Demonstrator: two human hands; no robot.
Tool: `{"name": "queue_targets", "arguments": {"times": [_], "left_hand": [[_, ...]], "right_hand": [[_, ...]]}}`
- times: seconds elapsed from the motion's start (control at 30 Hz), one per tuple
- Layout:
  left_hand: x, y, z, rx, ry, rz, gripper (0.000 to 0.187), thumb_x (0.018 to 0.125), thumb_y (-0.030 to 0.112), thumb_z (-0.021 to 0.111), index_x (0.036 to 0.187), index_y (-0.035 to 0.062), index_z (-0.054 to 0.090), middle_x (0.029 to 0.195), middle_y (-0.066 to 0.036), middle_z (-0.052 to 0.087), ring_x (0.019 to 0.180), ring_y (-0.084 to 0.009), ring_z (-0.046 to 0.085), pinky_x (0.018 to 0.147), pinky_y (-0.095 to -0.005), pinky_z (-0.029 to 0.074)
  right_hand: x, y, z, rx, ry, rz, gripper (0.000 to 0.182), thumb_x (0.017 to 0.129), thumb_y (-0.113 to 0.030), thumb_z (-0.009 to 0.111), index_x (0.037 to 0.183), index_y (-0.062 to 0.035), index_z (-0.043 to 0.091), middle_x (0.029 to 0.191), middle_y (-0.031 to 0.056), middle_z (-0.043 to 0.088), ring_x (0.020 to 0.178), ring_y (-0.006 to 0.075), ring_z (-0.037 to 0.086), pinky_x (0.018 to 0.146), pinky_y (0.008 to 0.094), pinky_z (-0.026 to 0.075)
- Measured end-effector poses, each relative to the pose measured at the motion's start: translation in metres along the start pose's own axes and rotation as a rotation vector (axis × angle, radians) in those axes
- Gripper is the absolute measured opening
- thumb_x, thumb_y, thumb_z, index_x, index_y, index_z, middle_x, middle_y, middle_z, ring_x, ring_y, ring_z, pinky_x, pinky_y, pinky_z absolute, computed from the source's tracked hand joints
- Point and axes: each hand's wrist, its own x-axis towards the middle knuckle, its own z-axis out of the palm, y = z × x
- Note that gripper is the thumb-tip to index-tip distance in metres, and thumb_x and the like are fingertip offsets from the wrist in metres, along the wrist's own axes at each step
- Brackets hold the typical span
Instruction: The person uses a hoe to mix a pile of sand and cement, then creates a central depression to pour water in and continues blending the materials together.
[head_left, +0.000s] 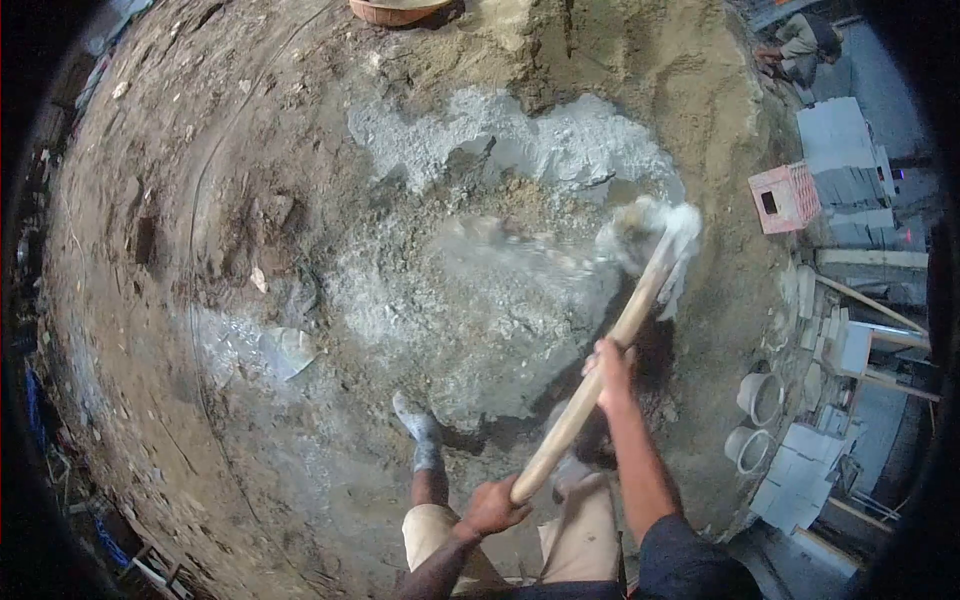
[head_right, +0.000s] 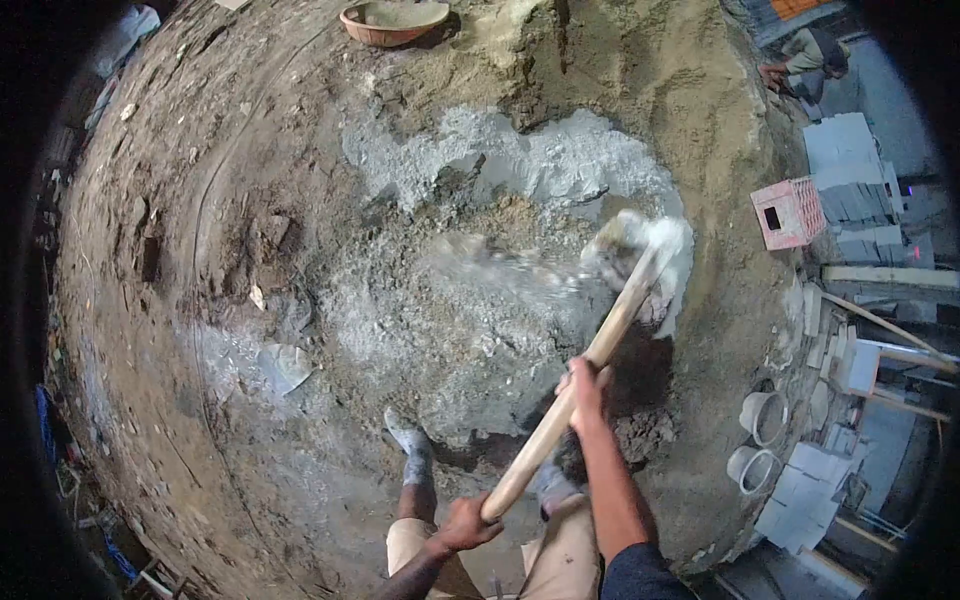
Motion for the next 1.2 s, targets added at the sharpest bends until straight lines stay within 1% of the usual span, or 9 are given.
{"name": "queue_targets", "arguments": {"times": [0.13,0.3,0.47,0.67,0.73,0.87,0.93,1.03,1.2], "left_hand": [[0.126,0.048,0.041,-0.027,0.218,0.157,0.050,0.063,0.027,0.068,0.104,0.0033,0.053,0.078,-0.022,0.060,0.074,-0.0382,0.059,0.065,-0.0442,0.046],[0.337,0.107,0.006,-0.114,0.372,0.272,0.036,0.064,0.025,0.062,0.086,-0.0041,0.058,0.075,-0.024,0.059,0.074,-0.0397,0.058,0.068,-0.0429,0.046],[0.419,0.066,0.049,-0.082,0.519,-0.038,0.038,0.062,0.027,0.064,0.086,-0.0028,0.059,0.075,-0.023,0.060,0.074,-0.0378,0.059,0.069,-0.0415,0.047],[0.329,0.064,0.076,-0.036,0.399,-0.219,0.038,0.062,0.026,0.066,0.087,-0.0018,0.058,0.069,-0.020,0.060,0.068,-0.0350,0.060,0.065,-0.0413,0.047],[0.285,0.072,0.081,-0.003,0.367,-0.257,0.042,0.062,0.027,0.066,0.091,-0.0025,0.056,0.070,-0.020,0.059,0.068,-0.0353,0.059,0.064,-0.0414,0.046],[0.170,0.067,0.120,0.064,0.272,-0.398,0.058,0.065,0.035,0.069,0.106,-0.0003,0.050,0.083,-0.021,0.058,0.078,-0.0372,0.055,0.070,-0.0446,0.041],[0.098,0.045,0.167,0.129,0.282,-0.458,0.065,0.062,0.038,0.073,0.110,0.0017,0.048,0.080,-0.020,0.057,0.075,-0.0378,0.052,0.067,-0.0451,0.039],[0.031,0.039,0.180,0.005,0.183,-0.428,0.053,0.058,0.032,0.074,0.103,0.0085,0.058,0.075,-0.015,0.062,0.071,-0.0321,0.061,0.064,-0.0413,0.048],[0.141,0.053,0.124,-0.042,0.186,-0.285,0.049,0.060,0.030,0.072,0.103,0.0091,0.059,0.081,-0.016,0.063,0.078,-0.0317,0.061,0.067,-0.0409,0.048]], "right_hand": [[0.088,-0.097,0.011,-0.305,-0.195,-0.238,0.024,0.077,-0.013,0.058,0.092,-0.0056,0.042,0.068,0.0041,0.048,0.045,0.0143,0.049,0.040,0.0291,0.042],[0.256,-0.172,0.094,-0.674,-0.058,-0.719,0.051,0.076,-0.014,0.058,0.115,0.0052,0.031,0.075,0.0141,0.055,0.052,0.0218,0.057,0.045,0.0329,0.047],[0.485,-0.052,0.087,-1.132,-0.056,-0.681,0.050,0.076,-0.014,0.053,0.116,0.0072,0.031,0.086,0.0220,0.059,0.065,0.0311,0.062,0.054,0.0378,0.050],[0.377,-0.023,0.046,-1.073,-0.160,-0.190,0.065,0.074,-0.015,0.055,0.124,0.0097,0.022,0.099,0.0273,0.056,0.081,0.0349,0.061,0.067,0.0416,0.051],[0.371,-0.002,0.026,-1.190,-0.314,-0.150,0.061,0.078,-0.011,0.054,0.122,0.0116,0.018,0.096,0.0234,0.054,0.060,0.0245,0.061,0.047,0.0344,0.050],[0.209,0.004,-0.006,-0.872,-0.403,-0.018,0.077,0.082,-0.015,0.054,0.133,0.0063,0.002,0.107,0.0238,0.051,0.059,0.0243,0.060,0.047,0.0324,0.050],[0.135,0.034,-0.034,-0.765,-0.316,-0.066,0.039,0.083,-0.016,0.055,0.108,0.0034,0.031,0.066,0.0127,0.054,0.046,0.0193,0.055,0.040,0.0319,0.044],[0.042,0.022,-0.059,-0.777,-0.339,0.086,0.046,0.084,-0.018,0.054,0.113,0.0023,0.026,0.065,0.0095,0.051,0.048,0.0191,0.054,0.040,0.0322,0.044],[0.108,-0.035,0.010,-0.713,-0.328,-0.165,0.052,0.083,-0.019,0.057,0.118,0.0047,0.025,0.074,0.0127,0.053,0.048,0.0176,0.054,0.039,0.0286,0.045]]}}
